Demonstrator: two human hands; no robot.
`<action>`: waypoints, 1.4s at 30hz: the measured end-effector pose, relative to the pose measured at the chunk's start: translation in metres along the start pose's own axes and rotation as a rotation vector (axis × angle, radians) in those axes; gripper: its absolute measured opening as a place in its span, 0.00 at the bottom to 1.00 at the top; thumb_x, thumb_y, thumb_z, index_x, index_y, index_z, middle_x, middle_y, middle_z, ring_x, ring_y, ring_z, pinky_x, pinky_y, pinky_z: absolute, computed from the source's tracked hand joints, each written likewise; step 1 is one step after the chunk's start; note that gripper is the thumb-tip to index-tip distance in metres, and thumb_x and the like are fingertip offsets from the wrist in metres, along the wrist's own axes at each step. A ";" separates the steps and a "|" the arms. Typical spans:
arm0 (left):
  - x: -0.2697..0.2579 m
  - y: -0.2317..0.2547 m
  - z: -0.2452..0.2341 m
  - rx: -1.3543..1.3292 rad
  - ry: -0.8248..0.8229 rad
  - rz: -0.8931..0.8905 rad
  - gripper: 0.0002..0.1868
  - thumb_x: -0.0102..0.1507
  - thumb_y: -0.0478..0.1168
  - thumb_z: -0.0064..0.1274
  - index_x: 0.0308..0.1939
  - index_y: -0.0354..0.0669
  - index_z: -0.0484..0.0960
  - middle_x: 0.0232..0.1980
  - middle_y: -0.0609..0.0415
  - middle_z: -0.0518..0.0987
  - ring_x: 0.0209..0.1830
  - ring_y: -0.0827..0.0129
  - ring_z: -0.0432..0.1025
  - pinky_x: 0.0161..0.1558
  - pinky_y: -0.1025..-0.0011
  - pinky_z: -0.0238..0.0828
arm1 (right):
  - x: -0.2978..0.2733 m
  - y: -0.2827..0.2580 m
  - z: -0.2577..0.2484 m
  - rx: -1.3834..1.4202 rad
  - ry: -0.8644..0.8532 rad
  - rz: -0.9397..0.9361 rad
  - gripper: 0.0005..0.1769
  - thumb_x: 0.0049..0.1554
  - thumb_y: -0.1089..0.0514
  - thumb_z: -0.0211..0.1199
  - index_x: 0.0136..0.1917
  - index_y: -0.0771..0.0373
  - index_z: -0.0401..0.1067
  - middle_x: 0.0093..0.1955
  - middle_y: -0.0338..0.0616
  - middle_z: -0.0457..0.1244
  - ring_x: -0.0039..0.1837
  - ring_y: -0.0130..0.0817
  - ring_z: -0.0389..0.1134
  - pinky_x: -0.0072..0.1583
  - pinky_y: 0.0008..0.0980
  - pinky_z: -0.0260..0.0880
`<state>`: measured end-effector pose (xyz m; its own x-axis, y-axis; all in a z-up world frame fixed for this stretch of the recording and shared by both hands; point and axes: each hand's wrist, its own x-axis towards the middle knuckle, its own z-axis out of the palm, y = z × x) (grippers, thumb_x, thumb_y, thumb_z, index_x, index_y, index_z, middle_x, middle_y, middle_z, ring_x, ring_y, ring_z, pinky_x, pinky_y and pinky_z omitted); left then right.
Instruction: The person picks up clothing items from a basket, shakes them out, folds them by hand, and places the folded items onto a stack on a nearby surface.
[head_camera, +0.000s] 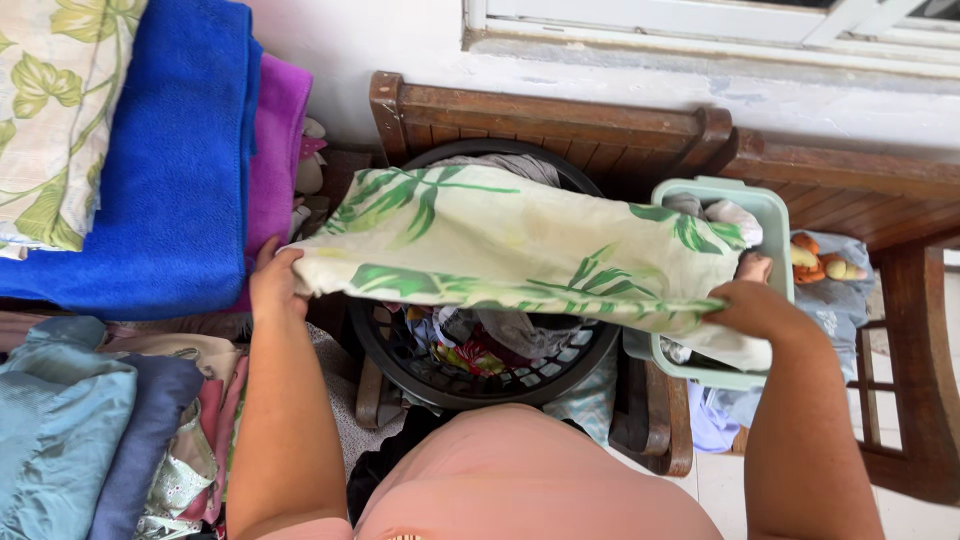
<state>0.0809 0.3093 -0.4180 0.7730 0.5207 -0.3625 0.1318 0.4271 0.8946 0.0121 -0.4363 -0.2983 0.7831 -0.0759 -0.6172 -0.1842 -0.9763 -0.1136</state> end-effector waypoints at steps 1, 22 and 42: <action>0.005 0.003 0.009 -0.004 0.005 0.003 0.27 0.56 0.27 0.52 0.61 0.43 0.74 0.51 0.46 0.82 0.49 0.56 0.79 0.49 0.61 0.80 | 0.014 0.011 -0.004 -0.031 0.087 -0.062 0.26 0.49 0.42 0.72 0.58 0.53 0.80 0.55 0.52 0.72 0.58 0.48 0.73 0.60 0.43 0.72; 0.057 -0.049 0.085 0.541 0.245 -0.213 0.32 0.62 0.46 0.63 0.61 0.25 0.72 0.63 0.38 0.74 0.60 0.57 0.72 0.59 0.64 0.68 | 0.066 -0.082 0.084 0.567 0.546 0.119 0.29 0.60 0.36 0.57 0.39 0.65 0.78 0.33 0.57 0.70 0.40 0.49 0.72 0.50 0.44 0.70; -0.004 -0.056 0.053 0.093 -0.068 -0.262 0.22 0.62 0.23 0.48 0.60 0.37 0.67 0.58 0.41 0.76 0.52 0.55 0.76 0.49 0.58 0.77 | 0.068 -0.024 0.062 2.453 0.776 -0.246 0.35 0.57 0.56 0.44 0.77 0.64 0.58 0.80 0.55 0.56 0.79 0.52 0.59 0.77 0.56 0.59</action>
<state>0.1033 0.2443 -0.4530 0.7443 0.3497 -0.5690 0.3863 0.4696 0.7939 0.0328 -0.4056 -0.3864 0.7452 -0.5931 -0.3048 0.3109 0.7134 -0.6280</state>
